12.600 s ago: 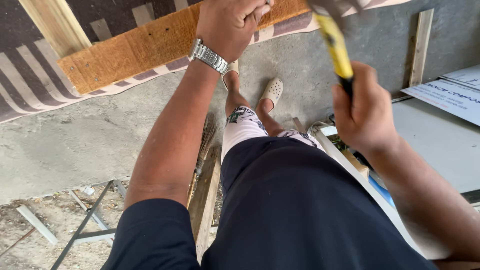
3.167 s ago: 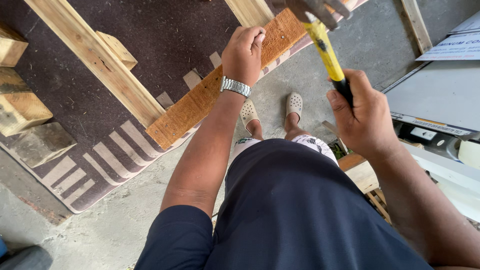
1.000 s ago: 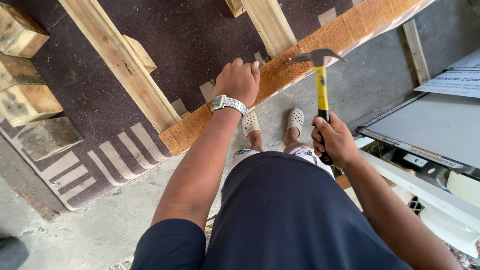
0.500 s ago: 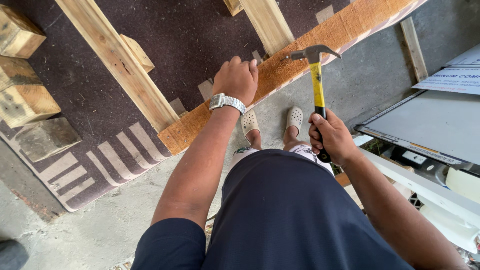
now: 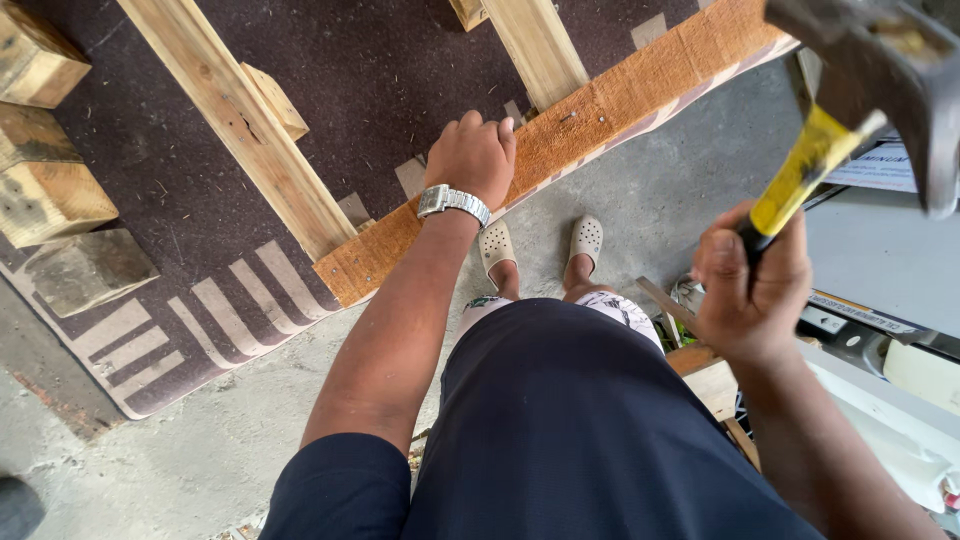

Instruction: The person hammers nails into a wooden pallet-style frame resting on a padded workbench, holding nails in place with one hand while driving them with a claw hammer. They reposition the frame, pull out and re-set nails, and continue hammering along the wooden rails.

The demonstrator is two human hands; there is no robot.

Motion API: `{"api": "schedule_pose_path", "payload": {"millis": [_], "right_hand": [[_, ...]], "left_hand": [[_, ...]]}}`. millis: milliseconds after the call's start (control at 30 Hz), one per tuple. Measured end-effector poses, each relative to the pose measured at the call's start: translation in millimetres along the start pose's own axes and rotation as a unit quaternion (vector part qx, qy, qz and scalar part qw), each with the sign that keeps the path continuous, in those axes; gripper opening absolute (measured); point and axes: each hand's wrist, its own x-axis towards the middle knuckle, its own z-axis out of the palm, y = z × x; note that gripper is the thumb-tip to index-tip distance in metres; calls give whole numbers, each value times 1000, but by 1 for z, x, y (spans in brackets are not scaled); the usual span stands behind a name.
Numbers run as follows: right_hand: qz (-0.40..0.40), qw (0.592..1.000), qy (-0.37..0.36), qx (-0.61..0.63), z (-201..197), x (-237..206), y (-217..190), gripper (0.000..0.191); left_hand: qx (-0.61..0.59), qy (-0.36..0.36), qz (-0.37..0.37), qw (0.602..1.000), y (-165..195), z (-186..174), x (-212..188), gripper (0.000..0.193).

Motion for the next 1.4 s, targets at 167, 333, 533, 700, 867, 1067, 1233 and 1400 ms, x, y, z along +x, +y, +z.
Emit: {"api": "schedule_pose_path", "payload": {"millis": [167, 333, 533, 700, 867, 1067, 1233, 1400], "right_hand": [[163, 945, -105, -263, 31, 11, 20, 17], [41, 995, -41, -86, -16, 10, -9, 27], [-43, 997, 34, -52, -4, 9, 2, 31], [230, 917, -164, -280, 21, 17, 24, 30], [-21, 987, -31, 158, -57, 10, -14, 40], [75, 916, -139, -368, 22, 16, 36, 25], [190, 925, -132, -300, 2, 13, 23, 32], [-186, 982, -4, -20, -45, 16, -12, 33]], "left_hand": [[-17, 7, 1, 1000, -1, -6, 0, 49], [2, 21, 2, 1000, 2, -8, 1, 50], [-13, 4, -5, 1000, 5, -5, 1, 48], [-2, -8, -20, 1000, 7, -10, 3, 48], [-6, -46, -33, 998, 6, -9, 5, 50], [-23, -34, -43, 998, 3, -11, 5, 49], [-23, -5, -34, 999, 1, -10, 6, 47], [-25, -10, -34, 999, -4, 0, 6, 48]]}}
